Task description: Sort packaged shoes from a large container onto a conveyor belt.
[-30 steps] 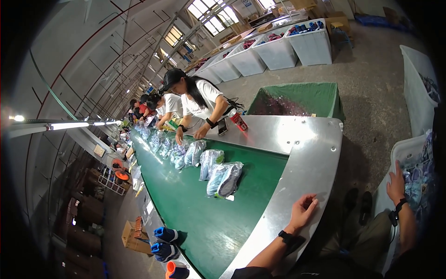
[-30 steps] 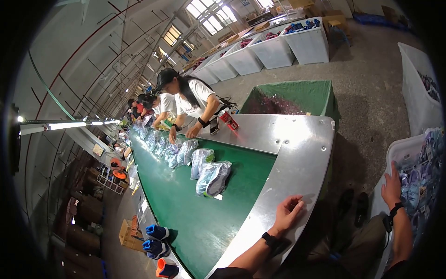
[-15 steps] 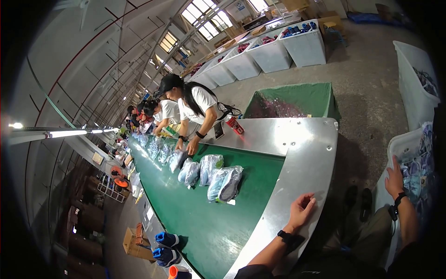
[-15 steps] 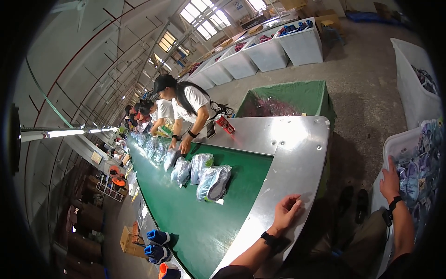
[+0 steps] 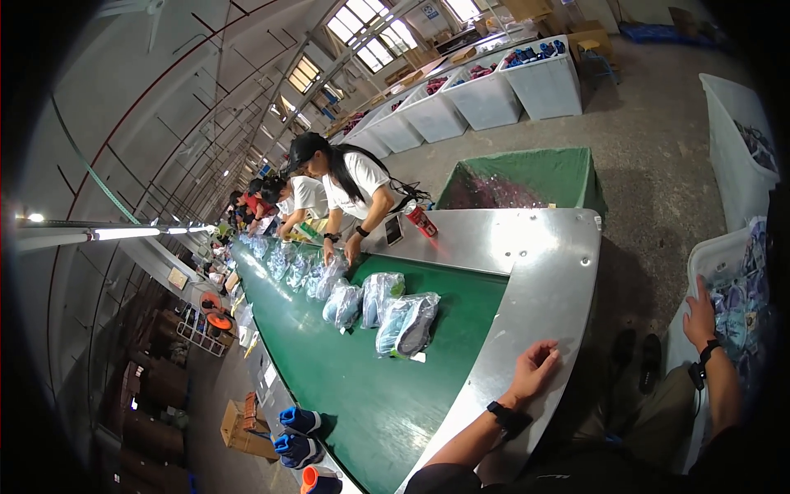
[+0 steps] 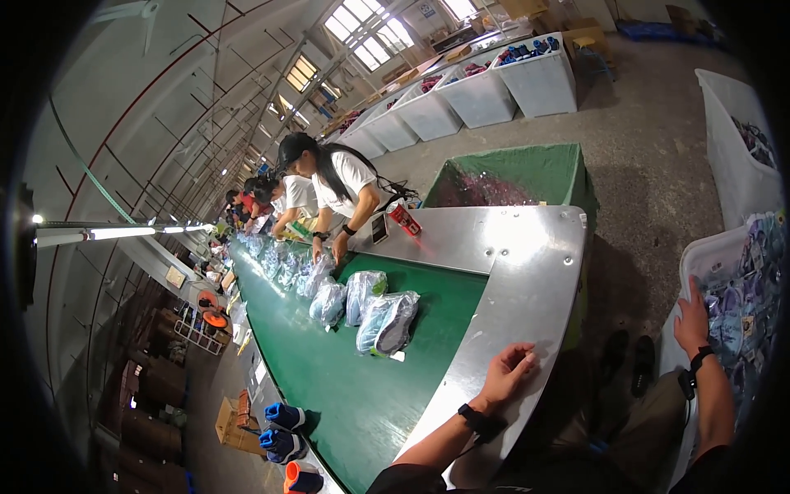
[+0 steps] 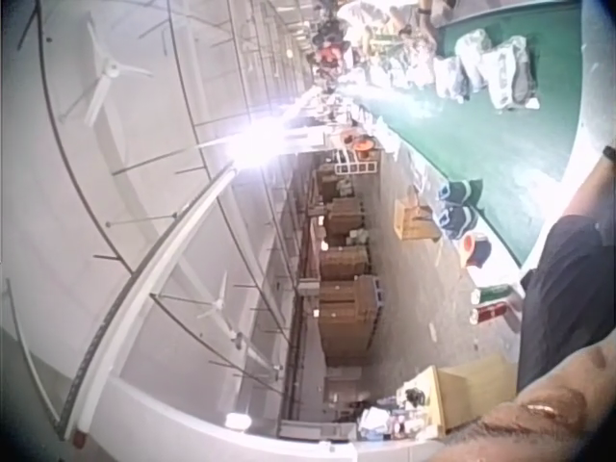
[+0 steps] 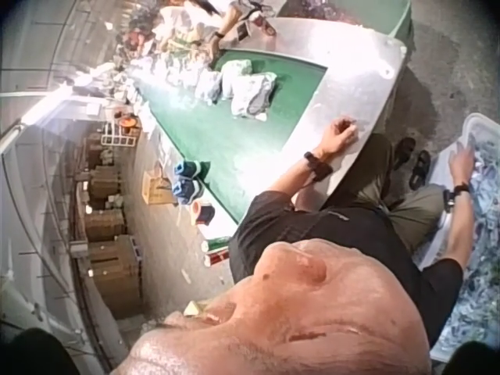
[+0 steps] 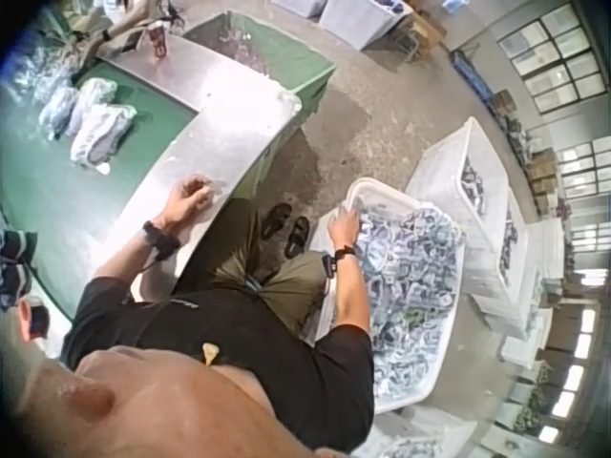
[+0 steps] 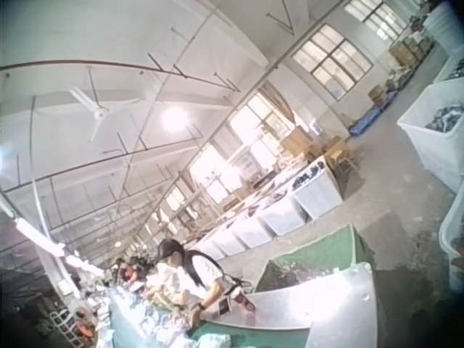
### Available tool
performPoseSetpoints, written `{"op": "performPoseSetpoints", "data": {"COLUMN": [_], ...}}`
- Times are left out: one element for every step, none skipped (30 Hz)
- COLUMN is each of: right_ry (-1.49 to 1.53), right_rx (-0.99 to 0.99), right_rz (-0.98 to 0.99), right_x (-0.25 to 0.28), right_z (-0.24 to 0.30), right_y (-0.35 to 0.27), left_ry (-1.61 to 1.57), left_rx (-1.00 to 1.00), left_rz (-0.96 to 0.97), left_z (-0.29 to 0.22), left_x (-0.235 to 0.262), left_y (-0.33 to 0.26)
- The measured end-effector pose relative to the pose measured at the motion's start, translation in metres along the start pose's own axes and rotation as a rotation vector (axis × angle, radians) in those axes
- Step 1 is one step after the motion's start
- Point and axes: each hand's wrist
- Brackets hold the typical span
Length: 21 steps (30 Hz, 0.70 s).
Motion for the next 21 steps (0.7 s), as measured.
{"op": "performPoseSetpoints", "data": {"right_ry": [-0.002,0.004,0.01,0.011,0.007,0.003,0.002,-0.007,-0.01,-0.017,-0.006,0.003,0.011,0.006,0.007,0.011,0.016,0.014,0.014,0.015,0.013], "right_rx": [-0.002,-0.002,-0.001,-0.001,0.005,0.011,0.006,0.005,0.004,-0.002,0.013,0.027,0.014,0.005,0.013,0.022,0.006,-0.002,0.003,0.009,0.001], "right_rz": [0.0,-0.005,-0.01,-0.008,-0.016,-0.023,-0.017,-0.022,-0.025,-0.013,-0.018,-0.024,-0.009,0.0,-0.005,-0.013,-0.011,-0.011,-0.017,-0.024,-0.026], "right_x": [-0.001,-0.002,-0.003,-0.004,-0.003,-0.003,-0.003,-0.003,-0.006,-0.004,-0.002,0.001,0.005,0.004,0.004,0.004,0.006,0.005,0.003,0.003,0.004], "right_z": [-0.002,-0.003,-0.004,-0.004,-0.005,-0.006,-0.006,-0.007,-0.008,-0.008,-0.005,-0.002,0.002,0.001,0.001,0.003,0.005,0.005,0.004,0.004,0.005], "right_y": [0.0,-0.001,-0.001,-0.001,-0.003,-0.004,-0.004,-0.004,-0.004,-0.003,-0.002,0.0,0.001,0.001,0.001,0.001,0.001,0.0,0.0,0.0,0.0], "left_ry": [-0.047,-0.093,-0.094,-0.046,0.0,0.149,0.232,0.312,0.46,0.601,0.8,0.997,1.076,1.159,1.294,1.431,1.481,1.481,1.447,1.41,1.393], "left_rx": [0.02,0.041,0.042,0.06,0.084,0.024,-0.014,-0.05,-0.119,-0.188,-0.286,-0.387,-0.396,-0.407,-0.352,-0.299,-0.215,-0.218,-0.095,0.028,-0.026], "left_rz": [0.047,0.094,0.096,0.107,0.124,0.072,-0.015,-0.101,-0.206,-0.309,-0.429,-0.545,-0.609,-0.675,-0.74,-0.806,-0.821,-0.812,-0.824,-0.836,-0.875], "left_z": [-0.002,-0.005,-0.009,-0.013,-0.019,-0.027,-0.035,-0.04,-0.045,-0.048,-0.05,-0.053,-0.059,-0.063,-0.065,-0.065,-0.065,-0.064,-0.063,-0.059,-0.056], "left_x": [0.003,0.007,0.014,0.025,0.034,0.045,0.059,0.076,0.097,0.121,0.145,0.168,0.187,0.203,0.217,0.23,0.241,0.251,0.26,0.272,0.286], "left_y": [0.0,0.0,0.001,0.001,0.001,0.002,0.003,0.007,0.01,0.015,0.018,0.02,0.02,0.02,0.02,0.019,0.019,0.018,0.019,0.019,0.02]}}
Point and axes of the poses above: each hand's wrist, its own y-axis towards the middle knuckle, its own x-axis out of the back of the hand, z = x × y, and after that the axes turned 5 degrees about -z, right-handed
